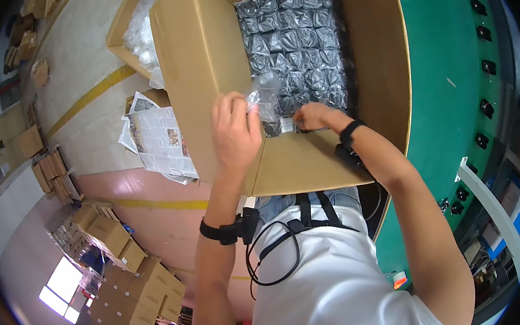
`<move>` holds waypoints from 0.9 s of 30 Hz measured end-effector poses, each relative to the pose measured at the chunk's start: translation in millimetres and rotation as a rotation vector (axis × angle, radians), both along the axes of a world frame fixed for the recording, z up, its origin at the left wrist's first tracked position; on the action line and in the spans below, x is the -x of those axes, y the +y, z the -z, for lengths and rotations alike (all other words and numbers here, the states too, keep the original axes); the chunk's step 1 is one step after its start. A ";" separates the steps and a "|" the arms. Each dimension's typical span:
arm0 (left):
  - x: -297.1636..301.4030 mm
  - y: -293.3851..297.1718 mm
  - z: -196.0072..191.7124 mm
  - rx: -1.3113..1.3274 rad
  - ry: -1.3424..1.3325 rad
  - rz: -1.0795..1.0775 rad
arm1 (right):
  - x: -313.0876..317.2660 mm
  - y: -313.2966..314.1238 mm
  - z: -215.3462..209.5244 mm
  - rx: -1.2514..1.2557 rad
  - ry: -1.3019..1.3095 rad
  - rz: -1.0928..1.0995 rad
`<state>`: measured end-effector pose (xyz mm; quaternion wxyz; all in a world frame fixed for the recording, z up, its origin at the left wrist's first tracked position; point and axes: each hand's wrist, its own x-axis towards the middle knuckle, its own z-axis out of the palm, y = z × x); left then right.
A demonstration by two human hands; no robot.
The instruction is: The person unpacks a cardboard box filled with small black electronic devices wrapped in bubble wrap. They remove the items one by one, unwrap them, and place them into the box, continuing this process for the duration of the clip.
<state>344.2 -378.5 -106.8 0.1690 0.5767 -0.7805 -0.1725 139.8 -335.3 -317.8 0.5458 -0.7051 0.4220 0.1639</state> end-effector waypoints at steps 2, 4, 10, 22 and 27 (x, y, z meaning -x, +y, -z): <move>-8.6 -5.7 5.4 0.073 -0.049 0.051 | -16.3 23.8 31.5 0.178 0.100 -0.331; -8.5 -12.7 12.0 0.123 -0.123 0.102 | -29.4 59.9 87.5 0.329 0.175 -0.472; -20.8 -7.3 26.8 0.103 -0.172 0.055 | -64.9 50.9 38.6 0.261 0.563 -0.936; -15.2 -9.4 24.6 0.106 -0.166 0.047 | -46.4 58.6 73.4 0.339 0.328 -0.756; -15.8 -10.3 24.2 0.112 -0.151 0.059 | -39.6 61.2 67.0 0.401 0.308 -0.886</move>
